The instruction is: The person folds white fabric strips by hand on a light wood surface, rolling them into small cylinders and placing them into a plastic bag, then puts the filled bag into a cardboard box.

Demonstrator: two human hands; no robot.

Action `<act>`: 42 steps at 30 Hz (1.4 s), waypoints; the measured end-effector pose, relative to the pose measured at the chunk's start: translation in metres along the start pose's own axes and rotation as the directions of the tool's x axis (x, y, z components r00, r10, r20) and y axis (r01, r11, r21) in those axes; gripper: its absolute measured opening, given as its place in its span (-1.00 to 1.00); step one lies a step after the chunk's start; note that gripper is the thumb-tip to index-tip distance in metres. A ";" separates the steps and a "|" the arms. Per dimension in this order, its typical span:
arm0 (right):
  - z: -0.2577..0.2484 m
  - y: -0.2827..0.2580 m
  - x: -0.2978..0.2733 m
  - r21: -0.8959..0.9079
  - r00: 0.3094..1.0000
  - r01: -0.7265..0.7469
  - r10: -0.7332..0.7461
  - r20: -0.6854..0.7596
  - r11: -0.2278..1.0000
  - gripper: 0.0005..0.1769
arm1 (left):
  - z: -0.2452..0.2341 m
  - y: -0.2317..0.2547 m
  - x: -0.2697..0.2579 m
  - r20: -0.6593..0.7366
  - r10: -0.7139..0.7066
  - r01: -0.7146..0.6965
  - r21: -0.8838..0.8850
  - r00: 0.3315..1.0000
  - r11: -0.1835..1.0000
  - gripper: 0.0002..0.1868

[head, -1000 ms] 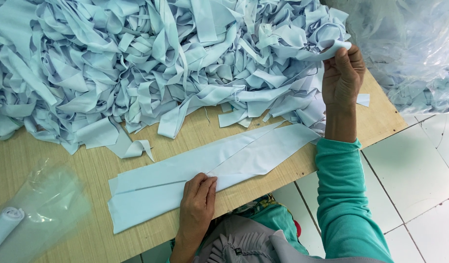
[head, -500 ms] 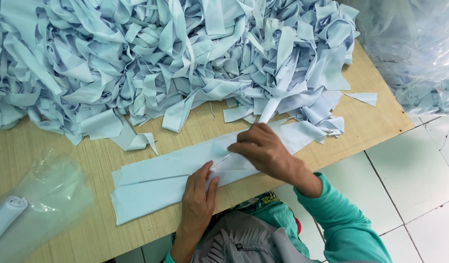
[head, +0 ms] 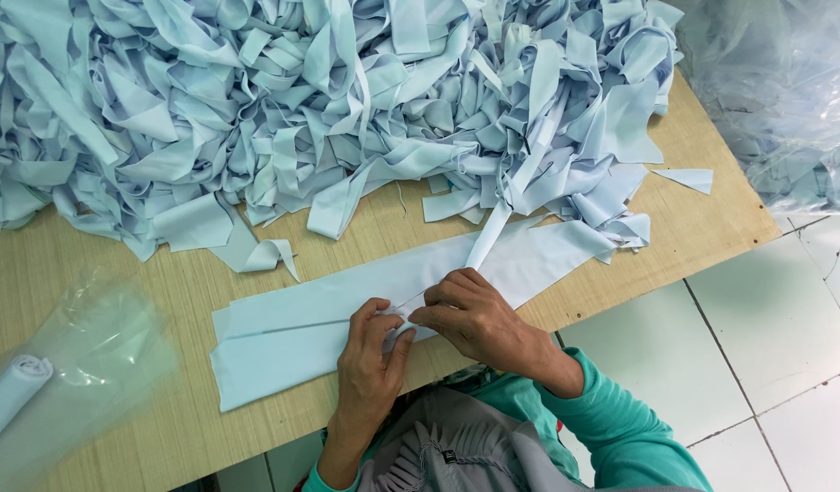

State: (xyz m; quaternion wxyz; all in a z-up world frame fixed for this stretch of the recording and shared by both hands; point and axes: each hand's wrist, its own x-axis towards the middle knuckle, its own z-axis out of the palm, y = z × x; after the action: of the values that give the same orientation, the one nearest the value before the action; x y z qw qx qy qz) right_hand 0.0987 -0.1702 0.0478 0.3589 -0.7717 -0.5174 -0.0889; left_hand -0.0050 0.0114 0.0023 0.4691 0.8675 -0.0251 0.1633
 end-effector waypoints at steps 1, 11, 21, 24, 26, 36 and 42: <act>-0.005 0.002 0.001 0.000 1.000 0.000 0.000 0.001 1.000 -0.92 | 0.000 -0.002 0.000 0.000 -0.001 0.001 -0.001 1.000 1.000 -0.81; -0.063 0.060 -0.008 -0.211 0.943 -0.137 0.193 0.273 0.968 -0.86 | -0.002 -0.002 -0.006 0.036 -0.232 0.234 -0.127 0.972 0.964 -0.80; -0.140 0.067 -0.035 -0.211 0.928 -0.204 0.258 0.268 0.956 -0.78 | 0.000 -0.009 -0.007 -0.003 -0.408 0.398 -0.211 0.913 0.893 -0.70; -0.178 0.063 -0.061 -0.301 0.857 -0.372 0.450 0.252 0.878 -0.75 | 0.001 -0.011 -0.009 0.001 -0.428 0.420 -0.184 0.904 0.888 -0.72; -0.201 0.062 -0.084 -0.362 0.706 -0.570 0.665 0.243 0.738 -0.73 | 0.000 -0.008 -0.007 0.006 -0.421 0.415 -0.171 0.907 0.894 -0.71; -0.279 0.126 -0.226 0.162 0.649 -0.758 0.754 0.096 0.632 -0.71 | -0.004 -0.004 -0.003 -0.018 -0.443 0.420 -0.284 0.896 0.862 -0.71; -0.241 0.105 -0.180 0.106 0.634 -0.759 0.766 -0.100 0.642 -0.87 | 0.002 -0.007 -0.006 -0.110 -0.463 0.376 -0.436 0.879 0.818 -0.86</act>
State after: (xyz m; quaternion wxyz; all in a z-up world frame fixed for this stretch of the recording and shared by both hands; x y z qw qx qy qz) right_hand 0.1650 -0.4795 0.0826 0.4180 -0.8999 -0.1197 0.0325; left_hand -0.0091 0.0132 -0.0065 0.6613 0.7140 0.1845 0.1375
